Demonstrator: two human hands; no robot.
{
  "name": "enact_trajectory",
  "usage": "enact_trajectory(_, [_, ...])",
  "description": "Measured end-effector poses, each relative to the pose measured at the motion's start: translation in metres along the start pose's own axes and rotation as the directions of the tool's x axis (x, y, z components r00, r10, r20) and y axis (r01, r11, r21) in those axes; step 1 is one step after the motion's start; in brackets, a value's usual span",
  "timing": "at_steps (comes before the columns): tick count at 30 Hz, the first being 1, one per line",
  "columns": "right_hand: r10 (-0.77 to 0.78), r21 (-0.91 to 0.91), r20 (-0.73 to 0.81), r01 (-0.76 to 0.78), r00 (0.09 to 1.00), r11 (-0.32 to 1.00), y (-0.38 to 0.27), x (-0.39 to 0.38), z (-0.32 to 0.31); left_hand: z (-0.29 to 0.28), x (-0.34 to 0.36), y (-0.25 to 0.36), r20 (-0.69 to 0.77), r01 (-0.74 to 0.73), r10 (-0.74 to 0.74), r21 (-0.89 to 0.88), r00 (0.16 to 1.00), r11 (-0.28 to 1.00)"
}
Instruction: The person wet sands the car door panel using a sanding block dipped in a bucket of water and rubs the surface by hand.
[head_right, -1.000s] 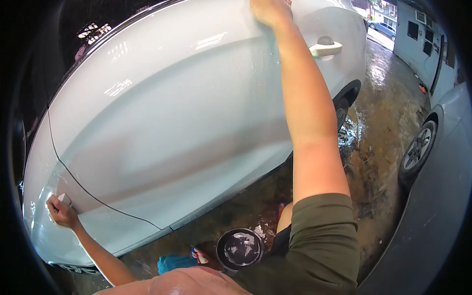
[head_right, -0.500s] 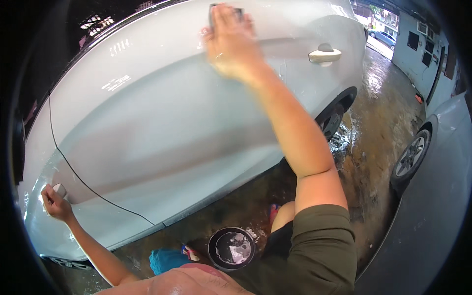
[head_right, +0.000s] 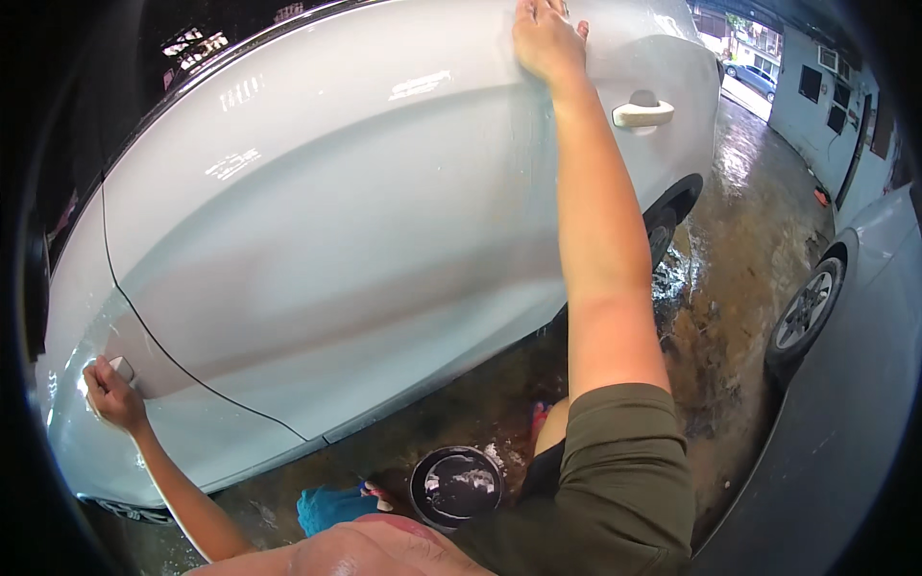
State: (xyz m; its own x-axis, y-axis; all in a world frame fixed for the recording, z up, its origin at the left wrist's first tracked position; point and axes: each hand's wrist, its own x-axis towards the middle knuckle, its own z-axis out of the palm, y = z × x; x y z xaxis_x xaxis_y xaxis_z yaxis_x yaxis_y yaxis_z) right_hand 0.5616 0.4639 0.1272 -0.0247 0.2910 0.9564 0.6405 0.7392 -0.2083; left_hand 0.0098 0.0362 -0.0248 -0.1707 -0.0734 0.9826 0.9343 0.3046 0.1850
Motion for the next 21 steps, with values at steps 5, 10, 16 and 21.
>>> enact_trajectory(5, [-0.392, -0.268, 0.168, 0.424, 0.905, 0.865, -0.082, -0.050, 0.054, -0.016, 0.004, -0.016, -0.058, -0.049, 0.050, 0.014, 0.997, 0.999])
enact_trajectory(10, [0.015, -0.291, 0.103, 0.016, 0.995, 0.956, 0.004, -0.012, 0.016, 0.002, 0.003, -0.007, -0.054, -0.040, 0.041, 0.033, 0.998, 0.999])
enact_trajectory(16, [-0.269, -0.423, 0.058, 0.268, 0.961, 0.865, -0.095, -0.072, 0.056, -0.020, 0.007, -0.012, -0.059, -0.101, 0.108, 0.100, 0.992, 0.990])
enact_trajectory(21, [0.174, -0.033, 0.176, -0.171, 0.969, 0.985, 0.024, -0.022, -0.004, -0.001, 0.003, -0.014, -0.004, -0.015, 0.016, 0.150, 1.000, 0.989])
